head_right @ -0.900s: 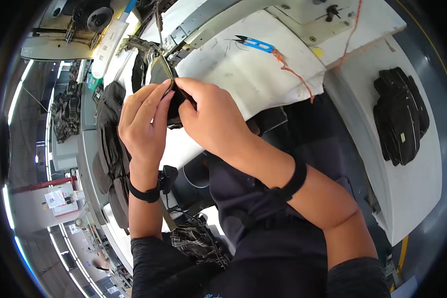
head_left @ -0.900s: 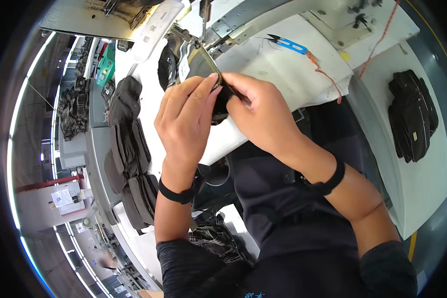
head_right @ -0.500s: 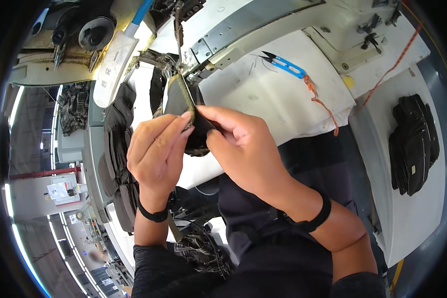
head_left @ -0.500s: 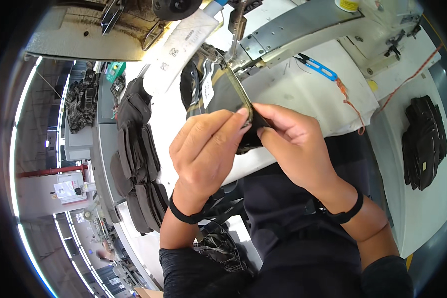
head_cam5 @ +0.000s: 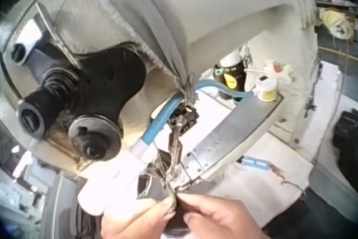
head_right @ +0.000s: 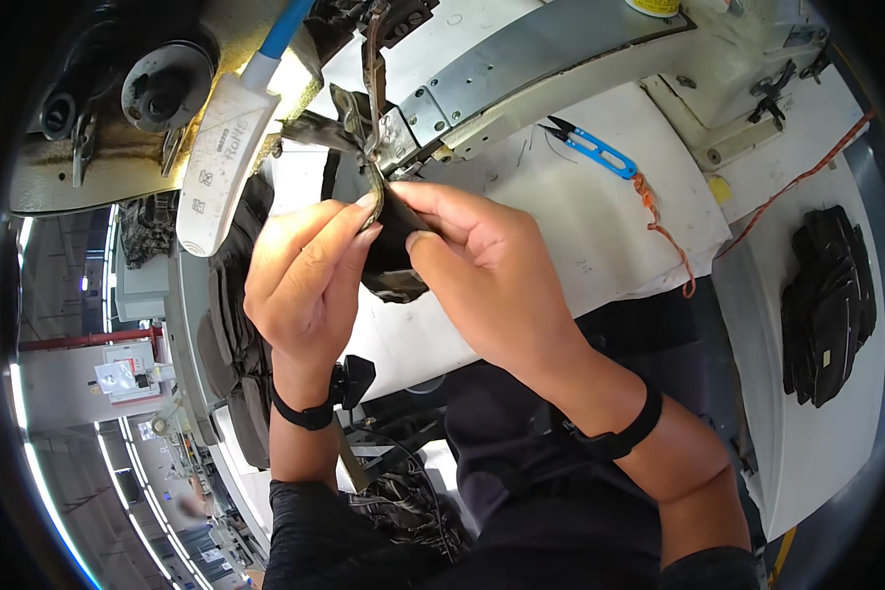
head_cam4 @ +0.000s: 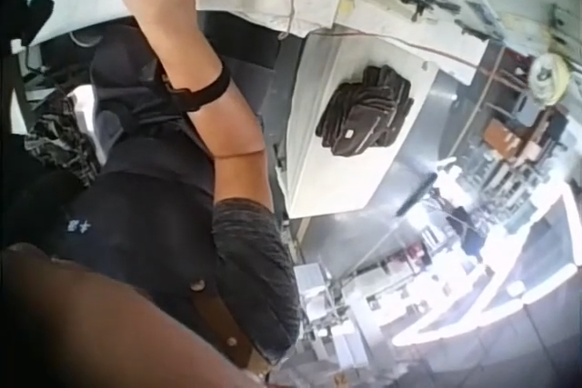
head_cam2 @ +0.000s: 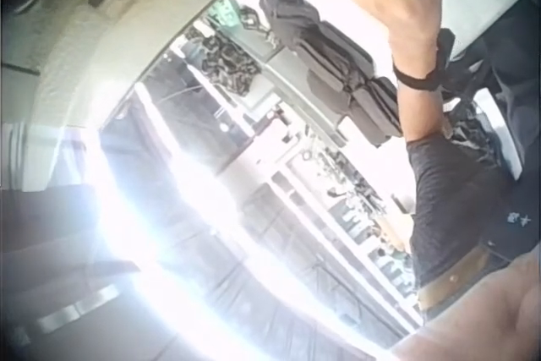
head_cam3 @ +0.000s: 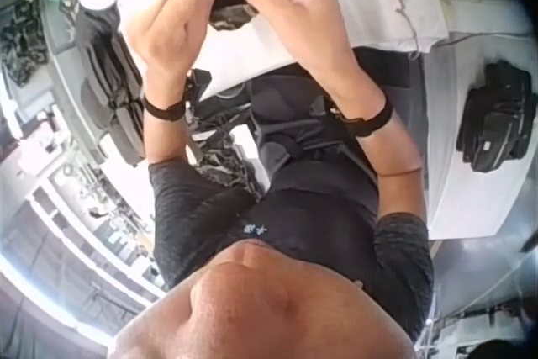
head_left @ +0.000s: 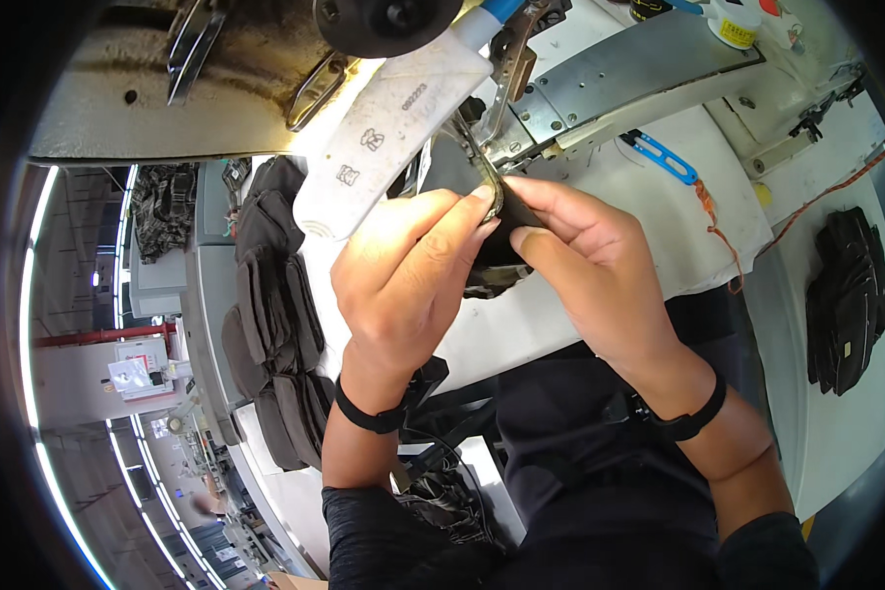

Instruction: Sewing the lining and zipper assembly into a plaid fabric cosmetic bag using an industrial sewing machine.

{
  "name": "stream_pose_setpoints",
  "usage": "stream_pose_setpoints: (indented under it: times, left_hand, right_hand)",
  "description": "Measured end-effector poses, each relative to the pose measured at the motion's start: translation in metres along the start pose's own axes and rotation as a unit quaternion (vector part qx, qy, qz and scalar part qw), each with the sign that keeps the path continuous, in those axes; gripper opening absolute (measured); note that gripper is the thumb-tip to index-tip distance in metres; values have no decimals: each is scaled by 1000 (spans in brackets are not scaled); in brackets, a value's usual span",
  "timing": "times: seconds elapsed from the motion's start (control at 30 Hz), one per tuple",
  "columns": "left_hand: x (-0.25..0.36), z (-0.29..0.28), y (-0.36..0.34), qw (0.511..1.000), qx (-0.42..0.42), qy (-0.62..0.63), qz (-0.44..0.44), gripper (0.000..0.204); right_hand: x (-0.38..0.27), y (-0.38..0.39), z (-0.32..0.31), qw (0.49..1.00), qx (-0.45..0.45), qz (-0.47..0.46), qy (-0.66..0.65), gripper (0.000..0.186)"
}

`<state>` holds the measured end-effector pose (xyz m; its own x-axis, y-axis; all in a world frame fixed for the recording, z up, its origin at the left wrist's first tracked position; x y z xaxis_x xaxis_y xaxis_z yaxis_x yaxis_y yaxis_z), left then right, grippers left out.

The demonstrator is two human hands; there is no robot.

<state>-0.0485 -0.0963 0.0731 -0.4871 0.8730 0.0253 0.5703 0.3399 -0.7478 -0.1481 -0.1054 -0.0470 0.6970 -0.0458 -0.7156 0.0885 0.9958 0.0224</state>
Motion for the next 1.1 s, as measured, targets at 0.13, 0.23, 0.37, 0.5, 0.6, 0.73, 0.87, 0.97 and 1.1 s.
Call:
stream_pose_setpoints:
  times: [0.13,0.23,0.37,0.5,0.6,0.73,0.87,0.97,1.1]
  left_hand:
    - [-1,2,-5,1000,-11,-4,5,30]
    - [-5,3,-2,998,6,-38,-44,23]
    - [-22,2,13,991,35,-48,-118,16]
    - [-25,-6,-1,998,59,-26,1,14]
    - [-16,-1,-18,998,-27,-3,61,20]
    - [-12,-3,-24,989,-112,-12,93,26]
    - [-15,3,-19,986,-152,21,72,34]
    - [-18,3,-15,984,-164,44,43,38]
    - [-21,4,-20,979,-184,80,28,39]
  right_hand:
    - [4,-2,0,999,24,-15,-15,32]
    - [6,-4,-1,995,65,-10,-71,19]
    - [3,-5,4,997,53,-33,48,26]
    - [-10,1,-6,968,104,-114,197,28]
    - [-36,18,-11,903,103,-258,328,24]
    - [-29,34,-12,942,92,-157,284,35]
    - [-18,32,-13,955,74,-159,240,39]
    - [-14,31,-10,967,54,-143,204,41]
    - [-1,23,-13,991,55,-80,92,41]
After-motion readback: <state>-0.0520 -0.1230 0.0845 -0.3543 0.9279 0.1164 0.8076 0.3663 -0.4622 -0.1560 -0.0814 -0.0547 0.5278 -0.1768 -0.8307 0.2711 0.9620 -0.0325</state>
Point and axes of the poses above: each hand's wrist, its own y-axis away from the middle knuckle, its own z-axis out of the palm, x = y × z, the point moved 10 cm from there along -y, towards the middle knuckle, and after that the axes turned 6 degrees about x, right-handed, at the moved point
